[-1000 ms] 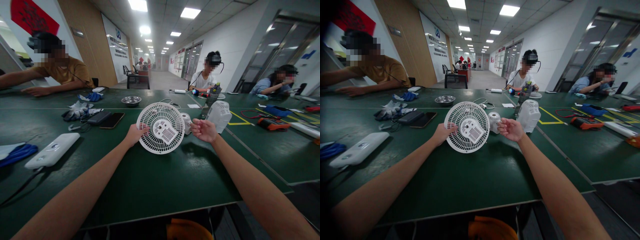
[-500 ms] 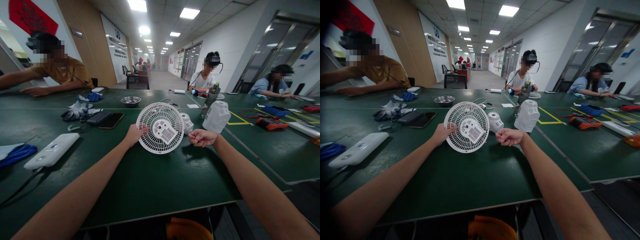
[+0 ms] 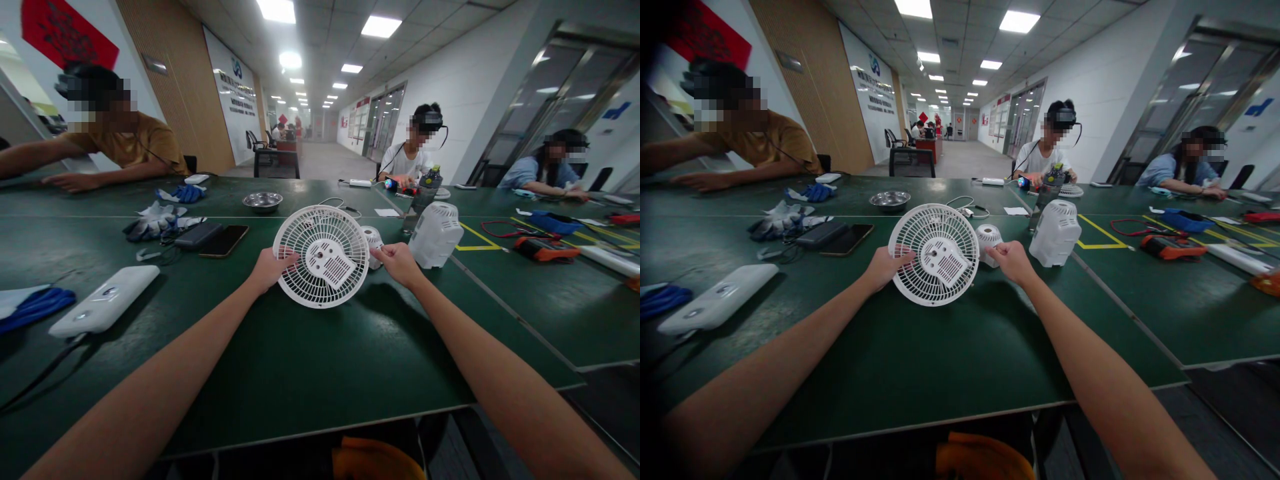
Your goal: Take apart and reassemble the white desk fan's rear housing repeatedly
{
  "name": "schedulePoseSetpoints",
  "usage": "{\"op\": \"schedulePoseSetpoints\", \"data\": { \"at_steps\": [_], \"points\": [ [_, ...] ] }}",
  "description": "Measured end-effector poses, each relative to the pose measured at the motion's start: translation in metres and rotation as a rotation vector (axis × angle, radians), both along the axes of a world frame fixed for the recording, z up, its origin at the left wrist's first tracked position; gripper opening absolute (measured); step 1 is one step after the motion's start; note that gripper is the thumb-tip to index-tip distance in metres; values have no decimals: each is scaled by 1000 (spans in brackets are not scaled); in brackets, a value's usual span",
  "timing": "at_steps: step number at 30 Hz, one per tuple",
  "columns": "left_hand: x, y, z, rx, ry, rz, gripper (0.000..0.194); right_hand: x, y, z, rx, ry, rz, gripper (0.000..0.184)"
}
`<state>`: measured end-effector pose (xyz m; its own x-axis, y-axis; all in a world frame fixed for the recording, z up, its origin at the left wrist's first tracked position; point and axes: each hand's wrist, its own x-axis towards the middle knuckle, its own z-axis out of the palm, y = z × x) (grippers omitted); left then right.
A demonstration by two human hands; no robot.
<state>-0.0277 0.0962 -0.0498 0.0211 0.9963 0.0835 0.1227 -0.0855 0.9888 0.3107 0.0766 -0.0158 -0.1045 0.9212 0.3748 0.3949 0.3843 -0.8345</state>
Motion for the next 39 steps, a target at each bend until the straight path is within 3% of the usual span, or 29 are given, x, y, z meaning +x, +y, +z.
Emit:
{"op": "schedulePoseSetpoints", "data": {
  "at_steps": [2,4,14,18,22,26,32,36,39],
  "points": [
    [0,-1,1,-4,1,7,20,0,2,-3,146,-164,-126,58],
    [1,-2,2,-3,1,5,20,2,4,-7,204,-196,-193,57],
    [2,-1,0,55,-18,-9,20,8,13,-16,333,-256,-304,18],
    [4,-3,2,38,-10,6,20,9,19,-20,371,-362,-315,58],
    [3,-5,4,22,-25,-1,21,11,26,-28,276,-415,-278,90],
    [2,-6,4,26,-12,-14,19,14,32,-31,242,-407,-300,92],
    [2,-7,5,41,-2,-20,17,29,35,-29,242,-424,-514,89],
    [1,-6,3,40,-6,-26,20,36,36,-32,184,-472,-565,90],
    [1,-4,1,30,-8,-22,21,31,34,-30,227,-533,-604,84]
  ]
}}
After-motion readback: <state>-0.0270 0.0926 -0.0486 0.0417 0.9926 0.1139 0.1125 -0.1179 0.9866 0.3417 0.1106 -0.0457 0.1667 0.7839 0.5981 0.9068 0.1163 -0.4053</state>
